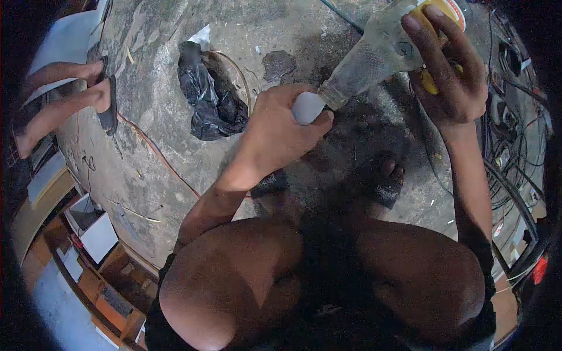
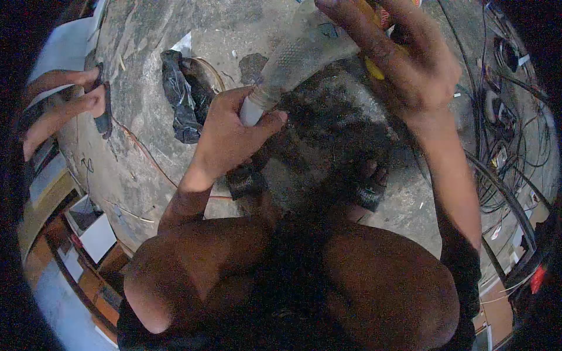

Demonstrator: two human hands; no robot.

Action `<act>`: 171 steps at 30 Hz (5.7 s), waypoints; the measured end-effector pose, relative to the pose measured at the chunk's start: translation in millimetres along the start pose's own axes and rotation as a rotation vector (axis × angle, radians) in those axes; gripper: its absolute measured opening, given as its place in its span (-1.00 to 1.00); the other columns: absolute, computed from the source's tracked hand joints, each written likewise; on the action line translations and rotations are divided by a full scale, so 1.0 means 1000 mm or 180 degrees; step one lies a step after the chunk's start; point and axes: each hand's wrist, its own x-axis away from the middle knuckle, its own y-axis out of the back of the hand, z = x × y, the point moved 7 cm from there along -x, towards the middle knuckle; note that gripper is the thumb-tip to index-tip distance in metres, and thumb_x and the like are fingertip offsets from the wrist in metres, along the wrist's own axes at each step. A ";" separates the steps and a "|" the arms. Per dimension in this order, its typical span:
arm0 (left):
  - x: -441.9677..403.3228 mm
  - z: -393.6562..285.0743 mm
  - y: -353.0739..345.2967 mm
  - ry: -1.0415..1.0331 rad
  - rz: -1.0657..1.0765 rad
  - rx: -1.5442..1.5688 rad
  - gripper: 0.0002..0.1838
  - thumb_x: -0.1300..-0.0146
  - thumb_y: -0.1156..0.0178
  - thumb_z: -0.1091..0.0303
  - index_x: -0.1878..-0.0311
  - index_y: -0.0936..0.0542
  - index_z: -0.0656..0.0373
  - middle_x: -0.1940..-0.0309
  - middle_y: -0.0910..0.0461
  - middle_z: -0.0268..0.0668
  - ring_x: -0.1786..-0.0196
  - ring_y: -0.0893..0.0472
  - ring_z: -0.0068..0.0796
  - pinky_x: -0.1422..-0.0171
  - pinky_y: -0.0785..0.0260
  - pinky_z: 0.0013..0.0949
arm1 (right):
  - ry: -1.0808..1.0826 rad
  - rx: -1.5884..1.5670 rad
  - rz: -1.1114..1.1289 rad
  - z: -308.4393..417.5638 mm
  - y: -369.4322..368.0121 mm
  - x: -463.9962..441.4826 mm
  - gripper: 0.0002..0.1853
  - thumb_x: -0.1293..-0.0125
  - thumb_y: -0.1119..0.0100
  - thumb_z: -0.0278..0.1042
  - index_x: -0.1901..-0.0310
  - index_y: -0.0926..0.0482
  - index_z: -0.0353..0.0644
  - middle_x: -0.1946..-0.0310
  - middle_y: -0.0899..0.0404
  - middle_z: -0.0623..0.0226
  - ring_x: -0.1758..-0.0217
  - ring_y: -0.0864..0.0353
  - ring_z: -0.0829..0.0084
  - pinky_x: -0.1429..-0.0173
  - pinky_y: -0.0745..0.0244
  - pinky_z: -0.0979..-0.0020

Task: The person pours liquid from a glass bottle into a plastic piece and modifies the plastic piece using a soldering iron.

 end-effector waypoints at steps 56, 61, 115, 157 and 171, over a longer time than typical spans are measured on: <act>-0.003 -0.007 0.000 0.0229 0.0351 -0.0093 -0.44 0.04 -0.55 0.02 0.10 -0.66 0.26 0.35 -0.69 -0.23 0.27 -0.62 -0.53 0.08 -0.48 -0.35 | -0.0265 0.0618 0.0445 -0.008 0.017 -0.006 -0.33 0.27 -0.39 -0.70 -0.06 -0.70 -0.10 -0.11 -0.60 0.13 -0.01 -0.68 0.28 -0.08 -0.65 0.40; -0.004 -0.008 -0.001 0.0171 0.0289 0.0063 -0.45 0.05 -0.57 0.03 0.12 -0.66 0.27 0.35 -0.69 -0.26 0.27 -0.61 -0.54 0.10 -0.48 -0.36 | -0.0217 0.0382 0.0374 -0.011 0.018 -0.008 -0.31 0.30 -0.39 -0.72 -0.06 -0.69 -0.13 -0.13 -0.58 0.12 0.01 -0.69 0.28 -0.06 -0.65 0.40; 0.001 -0.007 0.002 -0.0472 0.0221 0.1025 -0.64 -0.13 -0.45 0.42 0.46 -0.36 0.10 0.51 -0.30 -0.53 0.40 -0.30 -0.69 0.31 -0.18 -0.54 | -0.3342 -0.1814 0.0256 -0.008 -0.103 0.118 -0.29 0.04 -0.55 -0.49 -0.24 -0.52 -0.21 -0.04 -0.61 0.16 -0.05 -0.59 0.40 -0.16 -0.48 0.41; 0.010 -0.006 -0.005 -0.0825 0.0222 0.1981 -0.73 -0.14 -0.38 0.52 0.43 -0.41 0.14 0.42 -0.34 -0.40 0.35 -0.33 -0.57 0.24 -0.17 -0.47 | -0.5592 -0.5302 0.1775 0.113 -0.076 0.101 -0.72 -0.37 -0.27 -0.21 -0.01 -0.63 -0.16 0.42 -0.59 0.51 0.49 -0.47 0.73 0.45 -0.36 0.63; 0.002 0.004 0.003 -0.0414 -0.0746 0.2086 -0.78 -0.23 -0.28 0.58 0.37 -0.40 0.17 0.38 -0.35 -0.38 0.34 -0.35 -0.60 0.21 -0.23 -0.49 | -0.5924 -0.5787 0.1887 0.118 -0.090 0.077 -0.77 -0.37 -0.27 -0.19 0.14 -0.65 -0.20 0.52 -0.54 0.53 0.55 -0.43 0.71 0.46 -0.37 0.60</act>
